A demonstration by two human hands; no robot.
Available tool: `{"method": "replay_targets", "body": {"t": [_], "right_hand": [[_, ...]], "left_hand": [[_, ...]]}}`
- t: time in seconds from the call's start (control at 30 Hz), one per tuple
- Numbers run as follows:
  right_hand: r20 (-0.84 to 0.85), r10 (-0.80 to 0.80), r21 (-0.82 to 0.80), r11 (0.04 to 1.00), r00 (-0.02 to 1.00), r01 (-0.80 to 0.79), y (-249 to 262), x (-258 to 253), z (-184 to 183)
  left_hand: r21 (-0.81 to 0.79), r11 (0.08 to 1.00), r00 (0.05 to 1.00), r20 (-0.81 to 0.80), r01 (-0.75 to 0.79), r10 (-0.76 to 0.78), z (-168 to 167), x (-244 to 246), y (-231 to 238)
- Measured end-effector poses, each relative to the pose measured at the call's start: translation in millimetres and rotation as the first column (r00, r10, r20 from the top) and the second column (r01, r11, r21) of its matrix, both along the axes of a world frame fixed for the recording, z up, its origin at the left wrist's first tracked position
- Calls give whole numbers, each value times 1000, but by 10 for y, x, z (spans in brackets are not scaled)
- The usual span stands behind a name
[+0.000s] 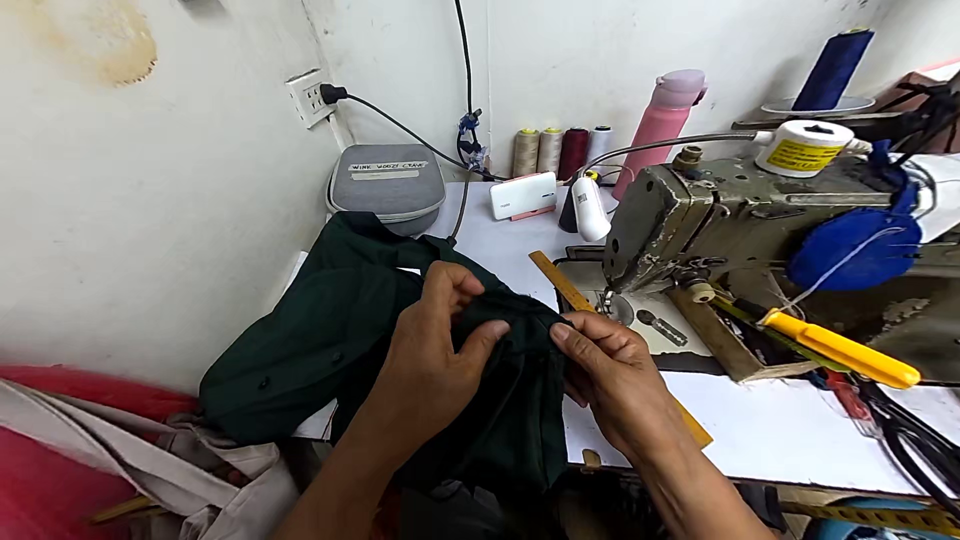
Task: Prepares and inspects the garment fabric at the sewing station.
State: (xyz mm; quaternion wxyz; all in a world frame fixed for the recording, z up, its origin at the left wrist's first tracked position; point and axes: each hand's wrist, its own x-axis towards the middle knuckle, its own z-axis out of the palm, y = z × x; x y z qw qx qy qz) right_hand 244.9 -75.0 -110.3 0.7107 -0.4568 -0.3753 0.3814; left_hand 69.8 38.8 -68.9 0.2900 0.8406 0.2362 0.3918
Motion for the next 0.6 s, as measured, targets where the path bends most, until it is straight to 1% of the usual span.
{"method": "replay_targets", "body": {"t": [0.07, 0.1, 0.17, 0.2, 0.27, 0.33, 0.43, 0.53, 0.6], "right_hand": [[-1, 9, 4, 1000, 1000, -9, 7, -16, 13], [7, 12, 4, 1000, 1000, -12, 9, -21, 17], [46, 8, 1, 1000, 999, -9, 12, -9, 11], [72, 4, -3, 1000, 997, -4, 9, 3, -3], [126, -8, -13, 1000, 992, 10, -4, 17, -29], [147, -15, -10, 1000, 989, 16, -6, 15, -41], [104, 1, -1, 1000, 995, -1, -9, 6, -14], [30, 20, 4, 1000, 999, -20, -21, 6, 41], [52, 28, 6, 1000, 998, -29, -25, 15, 60]], "left_hand": [[-115, 991, 997, -30, 73, -76, -38, 28, 1], [-176, 978, 993, -13, 116, -120, -58, 44, 9], [-269, 934, 970, 129, 234, -206, -73, 73, 23], [-289, 911, 949, 205, 294, -241, -68, 80, 27], [-299, 879, 915, 275, 372, -294, -53, 89, 32], [-275, 891, 922, 249, 362, -298, -55, 104, 26], [-247, 909, 933, 218, 337, -286, -80, 135, 24], [-298, 884, 924, 245, 361, -294, -106, 163, 23], [-353, 868, 934, 203, 350, -294, -123, 155, 33]]}}
